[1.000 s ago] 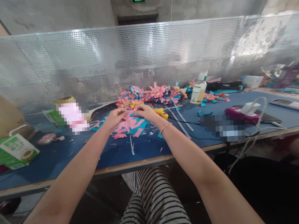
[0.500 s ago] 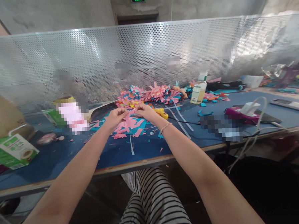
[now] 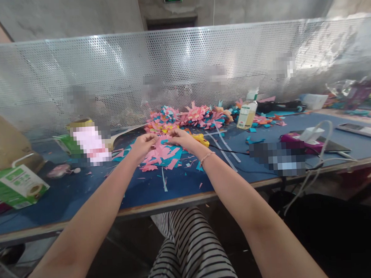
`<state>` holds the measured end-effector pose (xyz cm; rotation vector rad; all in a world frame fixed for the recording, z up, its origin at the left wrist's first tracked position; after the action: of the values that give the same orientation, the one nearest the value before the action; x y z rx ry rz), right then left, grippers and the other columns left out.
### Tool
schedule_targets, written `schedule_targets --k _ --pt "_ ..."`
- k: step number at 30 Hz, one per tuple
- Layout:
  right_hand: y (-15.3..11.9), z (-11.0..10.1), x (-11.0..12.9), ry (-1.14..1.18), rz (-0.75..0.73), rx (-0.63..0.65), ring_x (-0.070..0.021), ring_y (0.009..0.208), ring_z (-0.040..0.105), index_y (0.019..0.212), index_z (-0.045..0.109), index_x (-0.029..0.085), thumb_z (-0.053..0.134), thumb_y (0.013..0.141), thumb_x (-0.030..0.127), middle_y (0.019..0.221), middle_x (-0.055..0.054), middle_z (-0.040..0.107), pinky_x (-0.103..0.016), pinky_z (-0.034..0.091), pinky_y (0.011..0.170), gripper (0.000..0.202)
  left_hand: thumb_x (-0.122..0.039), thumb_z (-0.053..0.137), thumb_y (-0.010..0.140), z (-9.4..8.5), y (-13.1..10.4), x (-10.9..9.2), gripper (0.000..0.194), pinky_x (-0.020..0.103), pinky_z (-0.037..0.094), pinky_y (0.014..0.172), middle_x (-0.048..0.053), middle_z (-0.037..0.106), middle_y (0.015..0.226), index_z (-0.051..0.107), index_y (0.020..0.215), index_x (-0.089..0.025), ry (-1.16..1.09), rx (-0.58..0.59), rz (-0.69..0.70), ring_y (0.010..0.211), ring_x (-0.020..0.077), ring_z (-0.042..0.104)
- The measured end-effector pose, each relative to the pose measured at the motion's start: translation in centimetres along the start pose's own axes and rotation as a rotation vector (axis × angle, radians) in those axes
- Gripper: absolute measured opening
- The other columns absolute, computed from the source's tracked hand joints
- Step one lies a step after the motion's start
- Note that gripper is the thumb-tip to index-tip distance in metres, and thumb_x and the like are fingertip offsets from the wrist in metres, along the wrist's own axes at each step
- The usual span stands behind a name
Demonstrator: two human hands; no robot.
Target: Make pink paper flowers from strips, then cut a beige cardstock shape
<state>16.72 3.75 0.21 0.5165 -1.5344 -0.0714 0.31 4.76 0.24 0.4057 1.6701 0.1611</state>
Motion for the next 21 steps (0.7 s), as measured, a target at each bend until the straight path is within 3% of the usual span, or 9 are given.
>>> schedule_targets --k 7,21 --pt "0.3 -0.1 -0.8 0.022 0.032 -0.016 -0.0101 0.058 0.055 0.073 0.044 0.019 0.066 0.058 0.03 0.06 0.005 0.051 -0.025 0.043 0.056 0.029 -0.031 0.074 0.059 -0.3 0.4 0.5 0.023 0.021 0.042 0.054 -0.003 0.053 0.059 0.06 0.067 -0.014 -0.11 -0.057 -0.043 0.052 0.0064 0.047" --pt "0.5 -0.7 -0.5 -0.167 -0.139 -0.054 -0.0083 0.051 0.048 0.072 0.045 0.019 0.058 0.064 0.03 0.058 0.006 0.049 -0.025 0.039 0.053 0.019 -0.031 0.074 0.058 -0.2 0.3 0.5 0.023 0.022 0.043 0.057 -0.002 0.054 0.059 0.062 0.065 -0.014 -0.128 -0.051 -0.048 0.053 0.0066 0.048"
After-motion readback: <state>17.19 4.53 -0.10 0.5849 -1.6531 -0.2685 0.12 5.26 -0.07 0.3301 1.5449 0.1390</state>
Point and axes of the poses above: each hand's wrist, its own y-axis towards the middle knuckle, its own z-axis out of the palm, x = y × z, the point moved 4 cm from there along y, towards the middle knuckle
